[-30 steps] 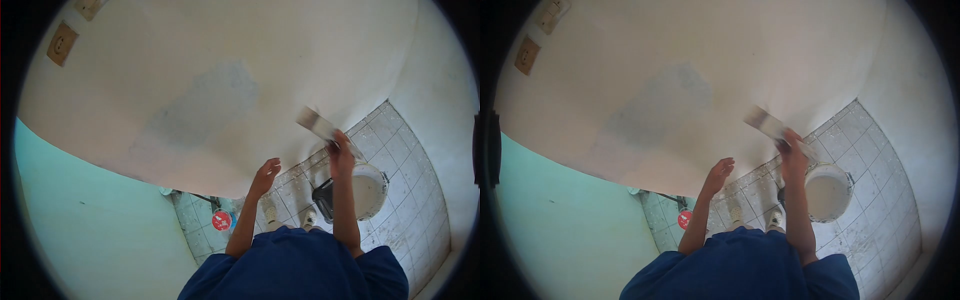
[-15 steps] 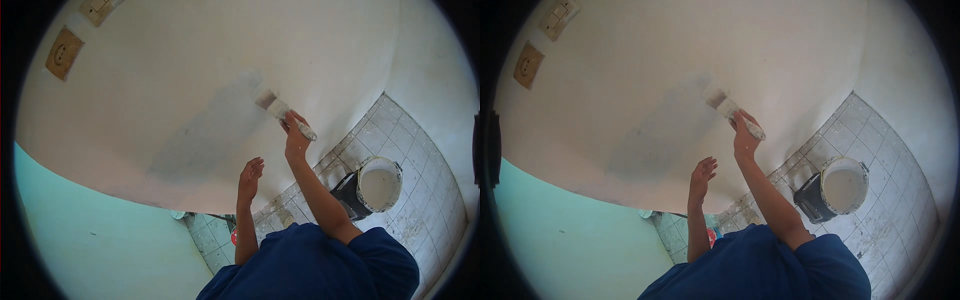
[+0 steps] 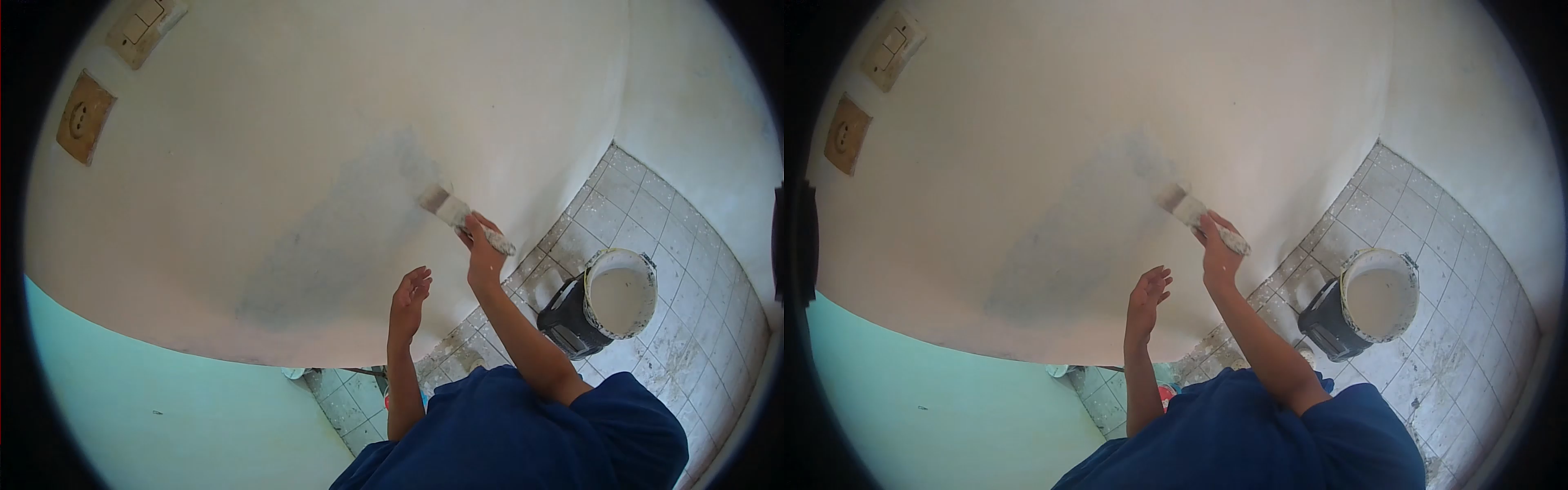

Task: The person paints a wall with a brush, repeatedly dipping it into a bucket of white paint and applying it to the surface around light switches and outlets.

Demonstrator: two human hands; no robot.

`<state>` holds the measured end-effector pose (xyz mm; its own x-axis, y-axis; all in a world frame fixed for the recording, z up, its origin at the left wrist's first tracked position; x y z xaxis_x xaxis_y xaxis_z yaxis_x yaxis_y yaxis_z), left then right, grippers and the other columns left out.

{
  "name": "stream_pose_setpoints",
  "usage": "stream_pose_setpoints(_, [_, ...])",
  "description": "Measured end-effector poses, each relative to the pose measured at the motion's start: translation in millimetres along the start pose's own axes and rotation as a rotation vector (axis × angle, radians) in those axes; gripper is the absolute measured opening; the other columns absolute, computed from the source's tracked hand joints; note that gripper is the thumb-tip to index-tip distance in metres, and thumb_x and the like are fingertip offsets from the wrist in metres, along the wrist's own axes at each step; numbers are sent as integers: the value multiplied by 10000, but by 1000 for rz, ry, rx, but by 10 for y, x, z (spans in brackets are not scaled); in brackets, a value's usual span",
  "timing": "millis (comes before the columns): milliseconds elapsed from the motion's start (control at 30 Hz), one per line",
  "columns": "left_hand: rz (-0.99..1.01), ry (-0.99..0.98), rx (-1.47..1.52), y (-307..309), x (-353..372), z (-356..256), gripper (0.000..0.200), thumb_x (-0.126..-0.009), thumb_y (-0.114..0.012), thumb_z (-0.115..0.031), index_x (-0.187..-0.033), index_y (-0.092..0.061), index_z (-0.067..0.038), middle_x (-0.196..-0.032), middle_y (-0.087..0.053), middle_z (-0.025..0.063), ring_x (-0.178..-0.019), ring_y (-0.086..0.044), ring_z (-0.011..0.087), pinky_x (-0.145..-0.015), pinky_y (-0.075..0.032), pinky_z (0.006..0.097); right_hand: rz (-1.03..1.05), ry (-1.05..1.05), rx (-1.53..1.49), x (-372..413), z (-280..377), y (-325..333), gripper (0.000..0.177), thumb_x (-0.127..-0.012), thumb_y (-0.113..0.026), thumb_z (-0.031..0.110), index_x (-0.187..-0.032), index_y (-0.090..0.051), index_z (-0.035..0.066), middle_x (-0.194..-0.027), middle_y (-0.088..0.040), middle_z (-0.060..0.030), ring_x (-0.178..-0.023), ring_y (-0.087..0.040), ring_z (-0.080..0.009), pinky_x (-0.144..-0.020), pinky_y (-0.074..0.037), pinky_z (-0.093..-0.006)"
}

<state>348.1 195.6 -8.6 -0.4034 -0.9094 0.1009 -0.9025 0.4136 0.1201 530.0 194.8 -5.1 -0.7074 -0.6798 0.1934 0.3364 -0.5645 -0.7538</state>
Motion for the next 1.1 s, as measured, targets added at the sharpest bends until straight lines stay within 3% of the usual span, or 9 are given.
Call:
stream_pose_setpoints(100, [0, 12, -20, 18, 13, 17, 396, -935, -508, -223, -1271, -448, -21, -1257, -529, 133, -1147, -510, 230, -955, -399, 340, 3, 12, -41, -9, 65, 22, 347, -823, -673, 112, -1070, -551, -99, -1020, -601, -172, -931, -619, -229, -840, -547, -325])
stream_pose_setpoints(300, [-4, 24, -10, -27, 30, 43, 373, -940, -501, -207, -1259, -460, -17, -1250, -533, 129, -1140, -513, 218, -945, -410, 332, 146, 114, -144, 23, 496, -787, 348, -827, -684, 147, -1065, -542, -62, -1016, -597, -137, -938, -610, -208, -841, -535, -321])
stream_pose_setpoints(400, [2, 1, -10, -22, 50, 27, 372, -943, -500, -209, -1255, -460, -11, -1238, -540, 122, -1140, -513, 213, -947, -410, 325, 48, 45, -76, -94, -87, -121, 340, -833, -677, 154, -1061, -544, -60, -1027, -593, -139, -942, -606, -205, -852, -530, -325])
stream_pose_setpoints(500, [-5, 2, -14, 41, 67, 70, 376, -942, -507, -216, -1254, -461, -11, -1228, -544, 115, -1136, -514, 209, -950, -409, 319, -39, -24, -20, -73, -190, 312, 344, -830, -674, 134, -1068, -543, -77, -1030, -592, -153, -930, -612, -213, -843, -538, -322])
stream_pose_setpoints(600, [-13, -11, -29, 81, 70, 90, 423, -947, -489, -313, -1263, -464, -32, -1247, -531, 137, -1148, -511, 230, -947, -413, 364, 6, 50, -92, -112, 33, 61, 340, -831, -671, 126, -1068, -546, -84, -1032, -591, -162, -935, -612, -220, -839, -542, -321])
stream_pose_setpoints(733, [-33, 19, 2, 70, 77, 46, 384, -941, -509, -241, -1254, -468, -22, -1238, -538, 125, -1136, -516, 216, -956, -403, 331, 150, 152, -127, -68, 437, -631, 332, -838, -667, 161, -1068, -547, -45, -1045, -587, -127, -936, -604, -206, -847, -530, -337])
stream_pose_setpoints(900, [-13, -34, -44, 114, 114, 99, 414, -941, -501, -304, -1262, -466, -44, -1242, -538, 123, -1149, -512, 228, -943, -414, 362, 15, -2, 34, -166, -290, 200, 340, -845, -661, 167, -1078, -542, -52, -1077, -576, -132, -945, -603, -211, -843, -531, -337])
stream_pose_setpoints(1000, [-45, -8, -11, 169, 136, 101, 352, -937, -521, -193, -1232, -486, -4, -1207, -560, 128, -1128, -517, 197, -988, -375, 319, -39, -20, 18, -61, -138, 277, 324, -840, -665, 160, -1064, -551, -46, -1060, -584, -135, -945, -603, -213, -838, -533, -337])
stream_pose_setpoints(1100, [-19, -13, -60, 167, 117, 122, 413, -934, -516, -302, -1261, -470, -53, -1240, -543, 117, -1144, -514, 225, -937, -418, 361, 122, 135, -128, 77, 506, -505, 307, -831, -674, 150, -1041, -560, -43, -1037, -593, -135, -947, -602, -217, -831, -536, -340])
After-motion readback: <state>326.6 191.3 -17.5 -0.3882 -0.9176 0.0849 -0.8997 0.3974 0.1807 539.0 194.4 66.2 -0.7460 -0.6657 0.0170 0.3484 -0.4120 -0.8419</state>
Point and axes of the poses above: each hand's wrist, its own x-axis away from the middle knuckle, its own y-axis out of the back of the hand, z = x × y, the point moved 5 cm from there along -x, towards the middle knuckle
